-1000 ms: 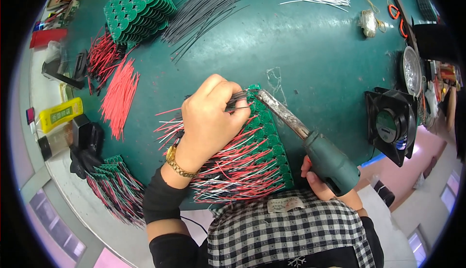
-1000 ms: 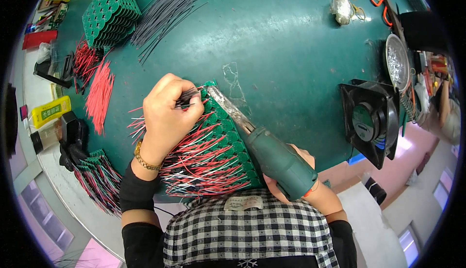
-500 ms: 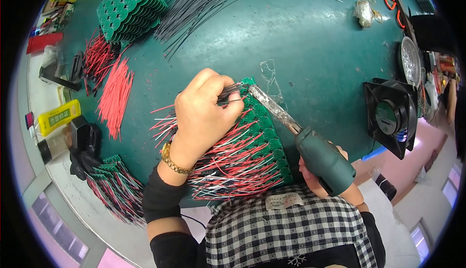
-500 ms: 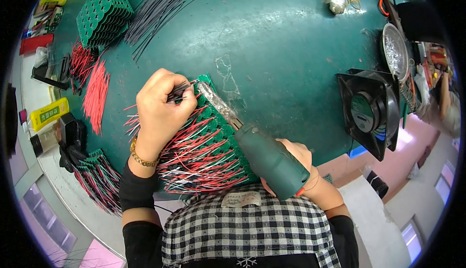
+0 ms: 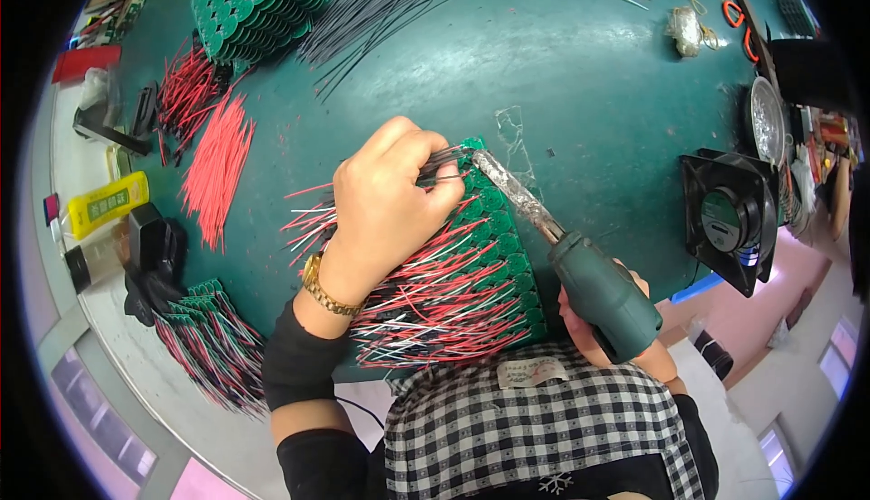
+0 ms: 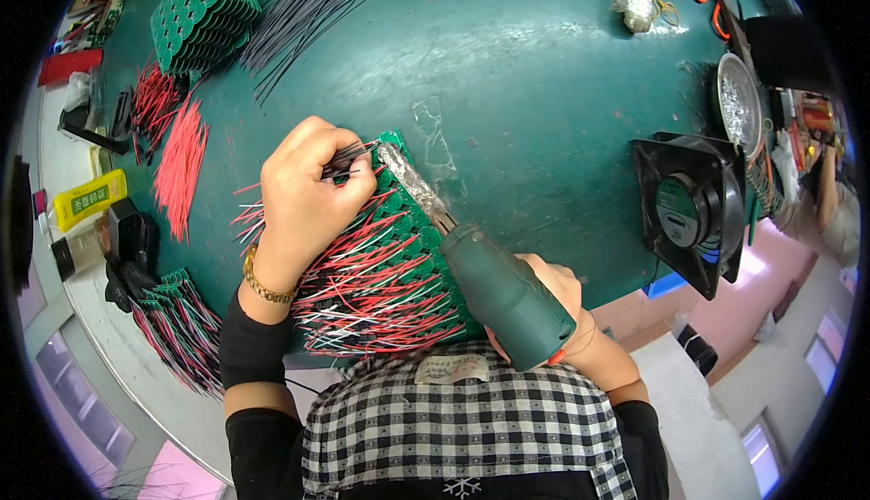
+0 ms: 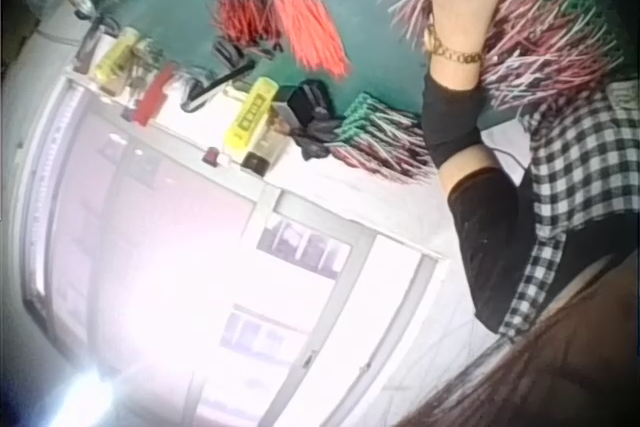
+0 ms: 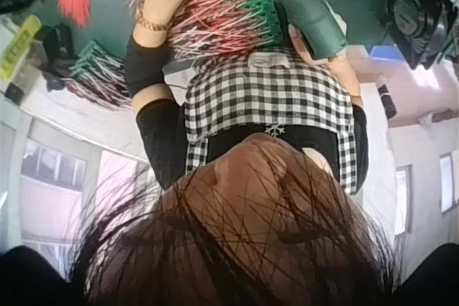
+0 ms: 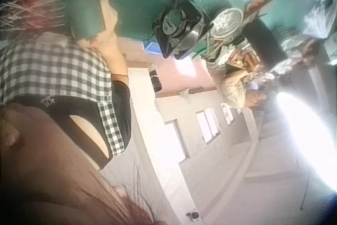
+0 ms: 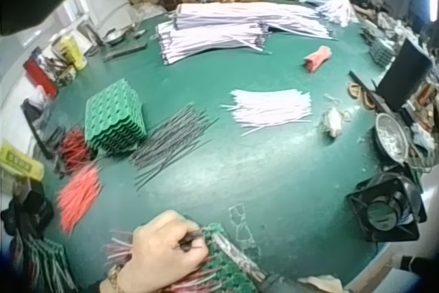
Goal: The person solders electrical wires to small plastic components on LED circuit strips with a heat-sealing tool.
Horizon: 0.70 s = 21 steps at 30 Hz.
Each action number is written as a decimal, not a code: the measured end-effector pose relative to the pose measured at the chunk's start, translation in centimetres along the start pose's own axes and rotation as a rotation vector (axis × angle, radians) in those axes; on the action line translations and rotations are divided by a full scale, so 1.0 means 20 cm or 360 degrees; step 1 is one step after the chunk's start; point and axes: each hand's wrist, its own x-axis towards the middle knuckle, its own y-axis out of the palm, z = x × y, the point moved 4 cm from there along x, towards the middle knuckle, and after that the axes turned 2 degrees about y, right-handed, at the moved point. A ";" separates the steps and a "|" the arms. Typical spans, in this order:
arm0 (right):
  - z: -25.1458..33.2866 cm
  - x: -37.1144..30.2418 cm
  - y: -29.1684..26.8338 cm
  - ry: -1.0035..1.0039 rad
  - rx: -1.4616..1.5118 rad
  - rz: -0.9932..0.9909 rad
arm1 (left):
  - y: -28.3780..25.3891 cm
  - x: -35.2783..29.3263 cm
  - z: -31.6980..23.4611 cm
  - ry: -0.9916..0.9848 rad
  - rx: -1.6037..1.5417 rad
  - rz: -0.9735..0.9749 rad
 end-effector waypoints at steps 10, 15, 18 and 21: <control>0.09 0.01 -0.07 0.0442 0.0319 0.0048 | 0.00 0.00 0.01 0.0026 0.0023 -0.0076; 0.04 0.00 -0.05 0.0681 0.1377 -0.0380 | 0.01 0.00 0.01 0.0003 -0.0002 -0.0043; 0.05 0.01 -0.05 0.0555 0.1462 -0.0401 | 0.01 0.00 0.01 -0.0021 0.0003 -0.0035; 0.07 -0.01 -0.06 0.0506 0.1395 -0.0400 | 0.01 0.00 0.01 -0.0034 -0.0035 -0.0026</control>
